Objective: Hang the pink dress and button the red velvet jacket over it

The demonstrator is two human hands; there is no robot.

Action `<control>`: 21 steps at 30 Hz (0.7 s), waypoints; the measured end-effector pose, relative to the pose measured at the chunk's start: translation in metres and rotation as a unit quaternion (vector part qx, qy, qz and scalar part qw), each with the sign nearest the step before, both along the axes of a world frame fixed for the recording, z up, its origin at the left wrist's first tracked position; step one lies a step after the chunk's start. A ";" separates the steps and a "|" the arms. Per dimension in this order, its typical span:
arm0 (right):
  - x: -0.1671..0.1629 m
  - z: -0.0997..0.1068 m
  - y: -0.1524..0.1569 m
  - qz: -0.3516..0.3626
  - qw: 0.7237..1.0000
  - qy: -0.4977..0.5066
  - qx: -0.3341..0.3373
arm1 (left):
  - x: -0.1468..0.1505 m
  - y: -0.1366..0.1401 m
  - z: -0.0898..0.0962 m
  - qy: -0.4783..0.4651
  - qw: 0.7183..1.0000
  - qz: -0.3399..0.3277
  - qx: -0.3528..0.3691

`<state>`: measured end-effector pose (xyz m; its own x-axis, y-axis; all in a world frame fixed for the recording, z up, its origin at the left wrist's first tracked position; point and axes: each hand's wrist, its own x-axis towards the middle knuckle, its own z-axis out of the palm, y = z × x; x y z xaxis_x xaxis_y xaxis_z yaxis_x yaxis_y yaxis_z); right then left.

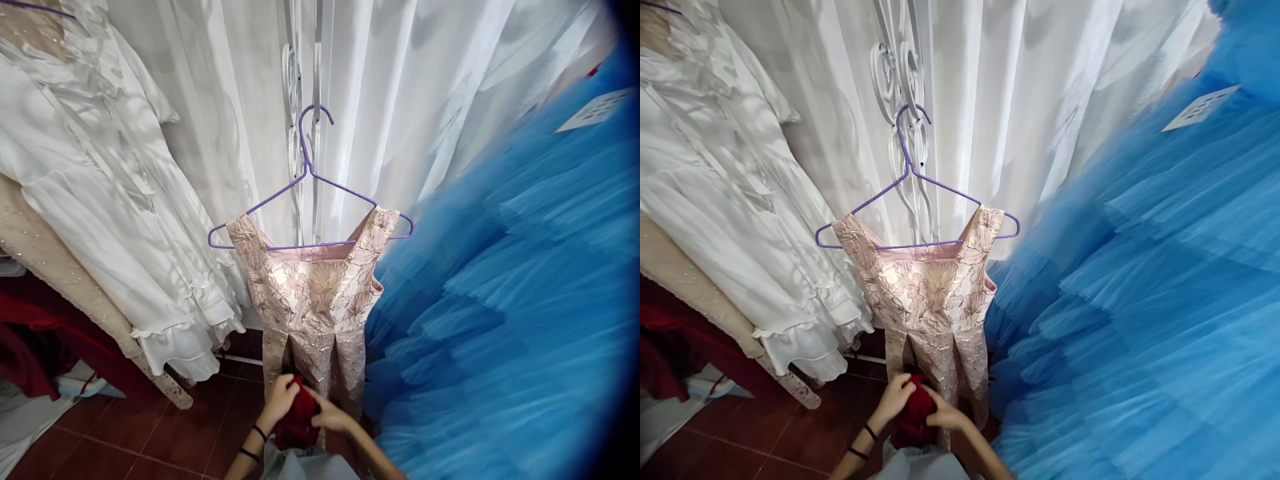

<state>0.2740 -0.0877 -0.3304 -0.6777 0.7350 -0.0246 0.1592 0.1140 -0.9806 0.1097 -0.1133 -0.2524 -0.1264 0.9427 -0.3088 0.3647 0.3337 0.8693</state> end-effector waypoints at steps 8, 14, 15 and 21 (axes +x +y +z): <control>-0.004 0.162 0.033 -0.099 0.981 0.169 -0.011 | -0.032 0.000 0.122 -0.300 0.939 0.032 0.164; -0.015 0.261 0.049 -0.325 0.872 0.364 -0.038 | 0.000 -0.011 0.152 -0.143 0.938 -0.133 0.287; -0.018 0.272 0.049 -0.321 0.868 0.374 -0.052 | 0.010 -0.009 0.148 -0.103 0.945 -0.100 0.293; -0.005 0.318 0.049 -0.344 0.867 0.337 0.129 | 0.023 0.001 0.135 -0.052 0.941 0.036 0.334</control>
<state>0.2685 -0.0386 -0.0121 0.1266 0.8928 0.4323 -0.3233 0.4492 -0.8329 0.1325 -0.1122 -0.1178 -0.1987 0.9213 0.3342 0.2629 -0.2784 0.9238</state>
